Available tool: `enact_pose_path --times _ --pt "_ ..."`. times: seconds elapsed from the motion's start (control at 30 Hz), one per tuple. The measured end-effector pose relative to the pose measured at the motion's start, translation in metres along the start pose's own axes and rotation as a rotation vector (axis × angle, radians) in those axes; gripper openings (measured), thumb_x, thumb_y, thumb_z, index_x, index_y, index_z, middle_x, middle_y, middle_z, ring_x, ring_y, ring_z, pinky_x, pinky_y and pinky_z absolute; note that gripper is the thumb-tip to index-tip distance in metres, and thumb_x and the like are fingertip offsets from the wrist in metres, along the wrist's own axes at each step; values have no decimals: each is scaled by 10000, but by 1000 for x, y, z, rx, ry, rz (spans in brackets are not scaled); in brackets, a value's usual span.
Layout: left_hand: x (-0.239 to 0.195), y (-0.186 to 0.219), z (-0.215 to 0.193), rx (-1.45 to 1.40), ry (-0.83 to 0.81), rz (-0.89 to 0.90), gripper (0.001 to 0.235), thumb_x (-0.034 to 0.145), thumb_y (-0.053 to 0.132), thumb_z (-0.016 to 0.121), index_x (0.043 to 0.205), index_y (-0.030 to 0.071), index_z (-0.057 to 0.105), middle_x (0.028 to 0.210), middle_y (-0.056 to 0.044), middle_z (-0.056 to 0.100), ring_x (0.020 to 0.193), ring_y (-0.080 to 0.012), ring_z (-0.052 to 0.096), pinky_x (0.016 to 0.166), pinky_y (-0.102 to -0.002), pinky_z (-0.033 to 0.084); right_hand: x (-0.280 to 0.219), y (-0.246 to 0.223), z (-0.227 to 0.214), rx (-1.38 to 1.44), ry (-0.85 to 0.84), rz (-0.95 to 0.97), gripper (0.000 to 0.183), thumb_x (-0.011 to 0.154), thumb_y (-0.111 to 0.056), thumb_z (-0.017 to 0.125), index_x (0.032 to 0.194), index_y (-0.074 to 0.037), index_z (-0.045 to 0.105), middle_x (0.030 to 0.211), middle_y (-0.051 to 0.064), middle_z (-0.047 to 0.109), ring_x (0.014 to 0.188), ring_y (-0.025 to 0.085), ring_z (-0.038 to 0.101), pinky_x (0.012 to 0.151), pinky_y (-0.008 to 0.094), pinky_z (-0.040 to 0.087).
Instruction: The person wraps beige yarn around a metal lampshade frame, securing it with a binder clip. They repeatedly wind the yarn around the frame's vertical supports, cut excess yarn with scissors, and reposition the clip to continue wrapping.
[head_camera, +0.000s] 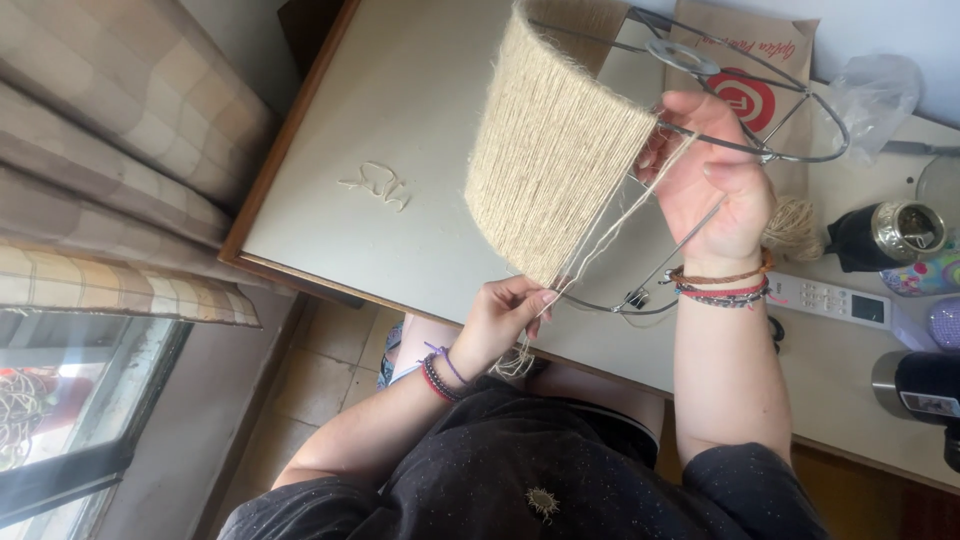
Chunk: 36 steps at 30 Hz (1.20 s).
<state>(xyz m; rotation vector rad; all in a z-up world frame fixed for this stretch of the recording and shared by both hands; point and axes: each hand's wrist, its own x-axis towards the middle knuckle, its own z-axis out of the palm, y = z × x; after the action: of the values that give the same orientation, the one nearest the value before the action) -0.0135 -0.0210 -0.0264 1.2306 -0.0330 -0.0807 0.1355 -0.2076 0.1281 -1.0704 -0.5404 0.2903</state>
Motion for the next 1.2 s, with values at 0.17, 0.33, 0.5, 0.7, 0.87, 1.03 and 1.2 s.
enact_pose_path --times 0.17,0.33,0.5,0.7,0.87,1.03,1.2 --pt "-10 18 9 126 4 10 252 1046 264 584 867 97 645 581 16 570 452 -66 534 506 -204 463 -21 -13 -17 -143 -7 75 508 1006 -430 572 1339 -51 624 1268 111 677 1066 219 647 851 335 526" --pt "-11 20 18 135 11 -21 307 1055 287 564 804 113 595 510 14 538 419 -72 524 498 -204 465 -86 -65 28 -1511 214 130 313 1094 -350 556 1184 -105 729 1030 50 760 913 224 710 845 347 499" --pt "-11 10 25 122 54 -21 306 1031 294 606 794 102 609 478 -5 535 392 -73 487 438 -203 407 -92 -43 60 -1617 195 -370 242 964 -223 852 1039 -17 751 803 35 715 586 114 612 555 252 501" --pt "-7 -15 33 51 130 65 283 1033 152 635 804 -13 664 459 -63 584 375 -112 549 432 -204 457 -61 -34 59 -832 308 -259 83 1007 10 621 1054 57 670 906 205 733 789 273 755 638 332 626" --pt "0 0 39 4 221 89 248 1035 133 616 846 -15 680 516 -65 597 381 -135 575 427 -233 496 -104 -64 13 -275 440 -493 128 1061 -164 494 1109 -163 613 1471 109 520 1380 261 567 1125 402 546" --pt "24 -16 36 -43 274 156 227 1049 110 573 898 -22 681 530 -40 573 416 -128 593 463 -236 524 -171 -15 -80 161 -70 -527 171 1087 -343 413 1200 -294 531 1482 -179 549 1110 28 594 1397 548 180" --pt "39 -7 32 -85 288 217 238 1064 103 537 980 -56 693 535 -36 559 414 -125 595 465 -247 546 -219 18 -87 -1025 21 1009 425 995 -81 386 1285 -42 694 699 228 739 438 258 683 577 420 571"
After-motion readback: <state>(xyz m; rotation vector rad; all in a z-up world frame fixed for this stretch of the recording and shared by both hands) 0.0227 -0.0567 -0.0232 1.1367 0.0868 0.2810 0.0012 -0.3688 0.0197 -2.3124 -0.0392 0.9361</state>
